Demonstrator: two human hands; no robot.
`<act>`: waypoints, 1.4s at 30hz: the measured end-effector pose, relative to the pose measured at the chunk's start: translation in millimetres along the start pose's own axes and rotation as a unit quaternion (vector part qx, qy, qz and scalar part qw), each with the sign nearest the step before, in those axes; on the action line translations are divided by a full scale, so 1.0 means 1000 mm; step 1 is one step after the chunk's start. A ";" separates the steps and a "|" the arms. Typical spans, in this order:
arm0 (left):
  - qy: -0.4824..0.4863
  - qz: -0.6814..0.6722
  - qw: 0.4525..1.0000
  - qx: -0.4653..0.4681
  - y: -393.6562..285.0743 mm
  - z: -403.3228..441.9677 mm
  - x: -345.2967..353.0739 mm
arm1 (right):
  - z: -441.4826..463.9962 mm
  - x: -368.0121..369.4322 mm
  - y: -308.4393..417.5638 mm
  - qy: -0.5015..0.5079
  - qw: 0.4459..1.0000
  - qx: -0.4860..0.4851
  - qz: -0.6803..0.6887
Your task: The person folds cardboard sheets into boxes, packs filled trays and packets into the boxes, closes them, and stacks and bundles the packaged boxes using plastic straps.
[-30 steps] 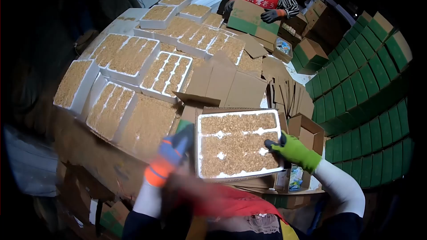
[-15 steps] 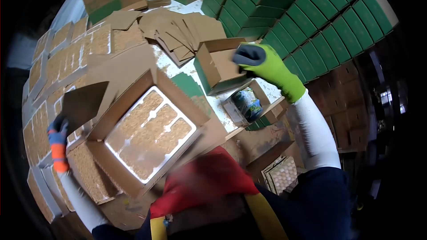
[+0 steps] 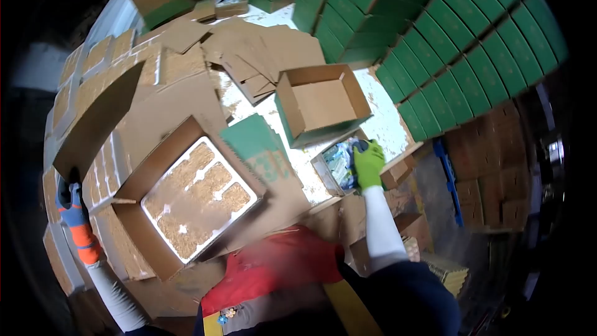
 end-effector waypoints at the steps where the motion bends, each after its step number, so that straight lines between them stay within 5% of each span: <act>1: -0.009 -0.011 0.999 0.036 -0.021 -0.012 0.001 | -0.006 -0.039 0.014 -0.170 0.984 -0.050 -0.014; 2: 0.002 0.045 0.996 0.075 -0.076 -0.019 0.027 | 0.003 -0.074 0.053 -0.094 0.971 -0.057 0.214; 3: 0.008 0.100 0.988 0.116 -0.131 -0.026 0.052 | 0.002 -0.112 0.105 0.006 0.900 -0.057 0.433; 4: 0.010 0.151 0.976 0.157 -0.187 -0.033 0.078 | -0.013 -0.149 0.155 -0.075 0.864 -0.203 0.454; 5: 0.049 0.122 0.966 0.221 -0.221 -0.044 0.095 | -0.035 -0.175 0.208 -0.030 0.757 -0.271 0.594; 6: 0.093 0.090 0.951 0.281 -0.253 -0.056 0.113 | -0.062 -0.204 0.268 0.042 0.769 -0.412 0.487; 7: 0.115 -0.018 0.977 0.178 -0.243 -0.059 0.121 | -0.094 -0.199 0.302 0.019 0.783 -0.475 0.401; 8: 0.173 0.050 0.956 0.231 -0.238 -0.065 0.140 | -0.111 -0.156 0.307 0.049 0.800 -0.488 0.345; 10: 0.308 0.198 0.879 0.305 -0.227 -0.097 0.170 | -0.090 -0.160 0.310 0.076 0.772 -0.383 0.502; 11: 0.370 0.301 0.800 0.364 -0.223 -0.121 0.187 | -0.085 -0.180 0.302 0.005 0.799 -0.459 0.388; 12: 0.376 0.348 0.780 0.360 -0.202 -0.131 0.192 | -0.062 -0.170 0.277 0.033 0.777 -0.399 0.485; 13: 0.388 0.387 0.760 0.348 -0.181 -0.148 0.199 | -0.042 -0.156 0.255 0.116 0.758 -0.237 0.596; 15: 0.379 0.408 0.754 0.348 -0.195 -0.139 0.212 | -0.061 -0.241 0.287 0.041 0.741 -0.322 0.587; 16: 0.404 0.434 0.737 0.324 -0.181 -0.145 0.223 | -0.090 -0.272 0.328 0.035 0.731 -0.482 0.482; 17: 0.426 0.461 0.716 0.306 -0.166 -0.146 0.229 | -0.124 -0.285 0.363 0.018 0.694 -0.623 0.359; 19: 0.536 0.341 0.740 0.222 -0.179 -0.147 0.220 | -0.141 -0.247 0.392 0.110 0.643 -0.689 0.316; 22: 0.336 0.146 0.910 0.195 -0.254 -0.110 0.120 | -0.065 -0.242 0.350 0.006 0.775 -0.543 0.323; 23: 0.254 0.078 0.954 0.138 -0.255 -0.108 0.083 | -0.029 -0.211 0.325 0.109 0.764 -0.454 0.446; 25: -0.098 0.016 0.994 -0.036 -0.161 -0.140 0.005 | 0.005 -0.127 0.281 0.272 0.742 -0.220 0.571; 27: -0.012 0.041 0.998 0.035 -0.139 -0.166 0.083 | -0.046 -0.085 0.310 0.323 0.652 -0.371 0.576; 28: 0.031 0.048 0.996 0.071 -0.127 -0.180 0.122 | -0.090 -0.091 0.337 0.246 0.672 -0.540 0.443; 29: 0.174 0.179 0.960 0.127 -0.168 -0.172 0.178 | -0.105 -0.090 0.352 0.219 0.687 -0.579 0.382; 30: 0.173 0.192 0.955 0.146 -0.159 -0.179 0.190 | -0.119 -0.089 0.366 0.187 0.696 -0.615 0.321; 31: 0.172 0.204 0.949 0.165 -0.149 -0.185 0.202 | -0.099 -0.086 0.367 0.209 0.730 -0.547 0.354; 33: -0.070 0.097 0.992 -0.044 -0.103 -0.175 0.151 | -0.073 -0.048 0.311 0.132 0.849 -0.283 0.427; 34: -0.065 0.169 0.969 -0.170 -0.044 -0.197 0.168 | -0.098 0.005 0.296 0.329 0.871 -0.205 0.301; 35: -0.049 -0.057 0.965 -0.249 -0.005 -0.209 0.179 | -0.115 -0.024 0.302 0.175 0.928 -0.299 0.137; 36: -0.068 -0.265 0.902 -0.334 0.030 -0.225 0.190 | -0.117 -0.046 0.312 0.247 0.882 -0.293 0.273; 37: -0.037 -0.238 0.911 -0.335 0.021 -0.219 0.190 | -0.110 -0.041 0.309 0.301 0.833 -0.274 0.376; 39: -0.022 -0.453 0.794 -0.406 -0.065 -0.193 0.217 | -0.093 -0.045 0.301 0.416 0.691 -0.154 0.571; 40: 0.069 -0.388 0.839 -0.375 -0.059 -0.179 0.236 | -0.082 -0.054 0.297 0.458 0.600 -0.048 0.655; 41: 0.151 -0.318 0.877 -0.328 -0.080 -0.155 0.256 | -0.052 -0.053 0.284 0.421 0.632 -0.085 0.645; 42: 0.151 -0.387 0.830 -0.371 -0.094 -0.146 0.286 | -0.027 -0.055 0.265 0.400 0.583 -0.056 0.705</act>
Point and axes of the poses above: each hand's wrist, its own z-axis towards the middle knuckle, its own x-axis out of the palm, y = z × x, the point moved 10 cm from there along z, towards the middle knuckle, and after that the axes turned 2 degrees about -x, right-handed, at the moved point
